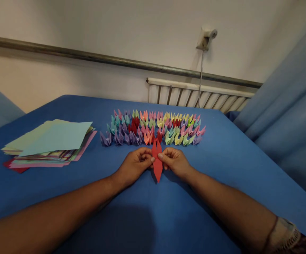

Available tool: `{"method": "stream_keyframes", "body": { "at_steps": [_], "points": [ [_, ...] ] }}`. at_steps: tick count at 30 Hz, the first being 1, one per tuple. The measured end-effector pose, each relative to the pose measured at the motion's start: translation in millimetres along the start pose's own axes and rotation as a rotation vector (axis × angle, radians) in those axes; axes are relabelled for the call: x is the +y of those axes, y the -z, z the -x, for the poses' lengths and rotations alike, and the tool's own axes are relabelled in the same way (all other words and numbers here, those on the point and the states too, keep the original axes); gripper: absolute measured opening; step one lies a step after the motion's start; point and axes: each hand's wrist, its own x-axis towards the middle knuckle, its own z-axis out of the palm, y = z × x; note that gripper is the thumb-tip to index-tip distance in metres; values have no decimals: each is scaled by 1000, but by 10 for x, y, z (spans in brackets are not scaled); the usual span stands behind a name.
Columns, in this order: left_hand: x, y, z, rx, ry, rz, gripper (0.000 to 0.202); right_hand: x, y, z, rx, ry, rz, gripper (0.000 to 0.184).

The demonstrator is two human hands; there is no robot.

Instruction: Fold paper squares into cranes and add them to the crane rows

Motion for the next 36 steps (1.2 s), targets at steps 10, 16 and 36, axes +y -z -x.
{"method": "stream_keyframes", "body": {
  "at_steps": [10,16,36],
  "points": [
    [-11,21,19,70,-203,-191,12,10,20,18,-38,40,32,39],
    [-19,30,-1,42,-163,-212,14,50,8,-7,65,142,-105,36],
    [23,5,-6,97,-129,-111,20,13,-29,47,61,140,-28,31]
  ]
}}
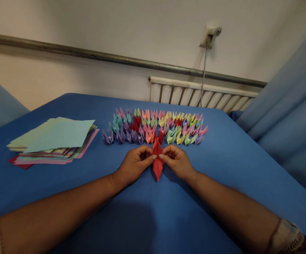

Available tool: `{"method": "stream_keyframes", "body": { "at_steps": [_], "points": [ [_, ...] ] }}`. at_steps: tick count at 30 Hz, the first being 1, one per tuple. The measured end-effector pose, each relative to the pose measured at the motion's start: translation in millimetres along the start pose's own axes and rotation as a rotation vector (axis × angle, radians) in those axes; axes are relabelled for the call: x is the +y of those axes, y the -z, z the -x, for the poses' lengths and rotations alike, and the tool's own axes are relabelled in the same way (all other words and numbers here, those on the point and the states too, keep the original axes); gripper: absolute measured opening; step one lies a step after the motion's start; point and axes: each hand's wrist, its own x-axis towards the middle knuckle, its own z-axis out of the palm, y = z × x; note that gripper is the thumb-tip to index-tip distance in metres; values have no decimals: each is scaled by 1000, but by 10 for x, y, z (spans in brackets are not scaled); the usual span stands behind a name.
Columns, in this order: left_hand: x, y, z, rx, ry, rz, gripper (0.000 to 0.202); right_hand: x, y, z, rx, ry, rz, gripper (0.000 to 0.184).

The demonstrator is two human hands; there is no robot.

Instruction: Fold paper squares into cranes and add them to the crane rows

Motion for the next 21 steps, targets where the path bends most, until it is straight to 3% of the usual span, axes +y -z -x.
{"method": "stream_keyframes", "body": {
  "at_steps": [5,10,21],
  "points": [
    [2,0,-7,5,18,41,27,16,-26,-54,-27,-87,-122,45],
    [44,17,-9,3,70,75,40,45,-4,-67,-106,-98,-97,36],
    [49,-18,17,-4,102,111,35,-24,28,-22,-129,-116,-56,34]
  ]
}}
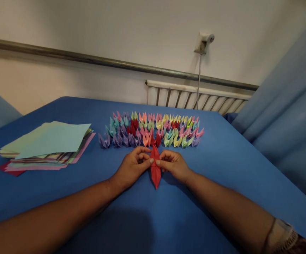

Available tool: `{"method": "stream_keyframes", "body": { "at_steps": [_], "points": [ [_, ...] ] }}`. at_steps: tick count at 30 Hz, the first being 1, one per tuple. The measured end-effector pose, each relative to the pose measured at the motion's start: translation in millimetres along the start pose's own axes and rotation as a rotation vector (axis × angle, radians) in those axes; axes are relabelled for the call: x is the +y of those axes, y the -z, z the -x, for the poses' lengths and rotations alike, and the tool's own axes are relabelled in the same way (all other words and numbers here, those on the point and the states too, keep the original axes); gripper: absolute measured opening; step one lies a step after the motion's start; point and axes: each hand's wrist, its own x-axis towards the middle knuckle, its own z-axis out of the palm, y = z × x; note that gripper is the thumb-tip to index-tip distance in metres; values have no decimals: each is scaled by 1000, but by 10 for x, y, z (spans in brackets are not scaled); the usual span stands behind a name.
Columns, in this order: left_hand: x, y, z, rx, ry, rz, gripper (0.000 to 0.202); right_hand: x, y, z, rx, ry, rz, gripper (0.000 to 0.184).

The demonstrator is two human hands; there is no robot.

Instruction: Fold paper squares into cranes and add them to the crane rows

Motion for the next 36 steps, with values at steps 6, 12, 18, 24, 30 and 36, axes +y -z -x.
{"method": "stream_keyframes", "body": {
  "at_steps": [6,12,18,24,30,36],
  "points": [
    [-46,31,-31,36,-32,31,33,39,-9,14,-43,12,43,33],
    [-32,39,-31,25,-19,43,32,7,-14,6,-7,1,21,36],
    [-37,-3,40,-3,-65,-48,25,-10,-20,-6,109,25,18,43],
    [-75,20,8,27,-102,-92,16,21,-34,5,136,65,47,44],
    [-83,26,3,-35,-66,-122,14,72,-36,36,160,168,143,35],
    [-16,-24,85,-93,-98,-118,22,-5,-47,172,102,325,402,16]
  ]
}}
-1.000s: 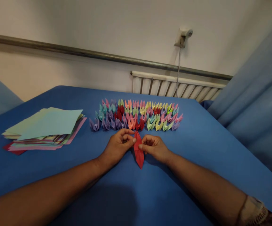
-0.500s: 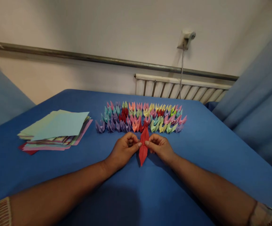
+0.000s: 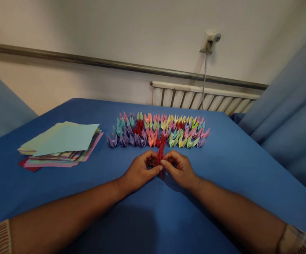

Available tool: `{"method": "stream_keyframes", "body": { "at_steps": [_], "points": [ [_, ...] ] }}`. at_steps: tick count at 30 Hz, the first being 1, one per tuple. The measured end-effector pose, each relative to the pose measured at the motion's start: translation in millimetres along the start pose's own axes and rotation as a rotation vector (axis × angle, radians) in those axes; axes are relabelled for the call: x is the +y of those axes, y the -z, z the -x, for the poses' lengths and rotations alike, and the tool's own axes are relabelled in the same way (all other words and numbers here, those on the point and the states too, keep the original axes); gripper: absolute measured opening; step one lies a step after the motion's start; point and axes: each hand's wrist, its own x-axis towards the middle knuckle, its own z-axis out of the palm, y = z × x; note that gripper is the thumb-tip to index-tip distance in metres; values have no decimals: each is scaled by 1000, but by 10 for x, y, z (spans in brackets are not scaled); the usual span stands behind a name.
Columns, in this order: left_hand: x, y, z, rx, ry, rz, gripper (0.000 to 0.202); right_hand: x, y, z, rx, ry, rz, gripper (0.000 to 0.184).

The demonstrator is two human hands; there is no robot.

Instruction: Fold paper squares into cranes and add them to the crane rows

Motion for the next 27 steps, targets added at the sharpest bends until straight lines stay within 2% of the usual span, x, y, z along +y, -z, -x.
{"method": "stream_keyframes", "body": {
  "at_steps": [4,9,12,15,17,21,27],
  "points": [
    [-40,16,-19,-13,13,45,22,-75,36,24,-64,163,209,18],
    [-61,55,-76,34,59,97,23,-26,24,-12,15,175,177,11],
    [-11,58,-79,76,82,135,22,38,2,-24,80,123,79,5],
    [18,47,-71,125,125,197,21,95,-28,-38,128,-36,-68,16],
    [16,36,-66,123,150,224,22,120,-49,-56,115,-112,-201,23],
    [4,12,-58,104,158,211,23,118,-62,-91,83,-147,-356,26],
    [-3,14,-51,93,125,136,24,85,-71,-94,82,-140,-331,27]
  ]
}}
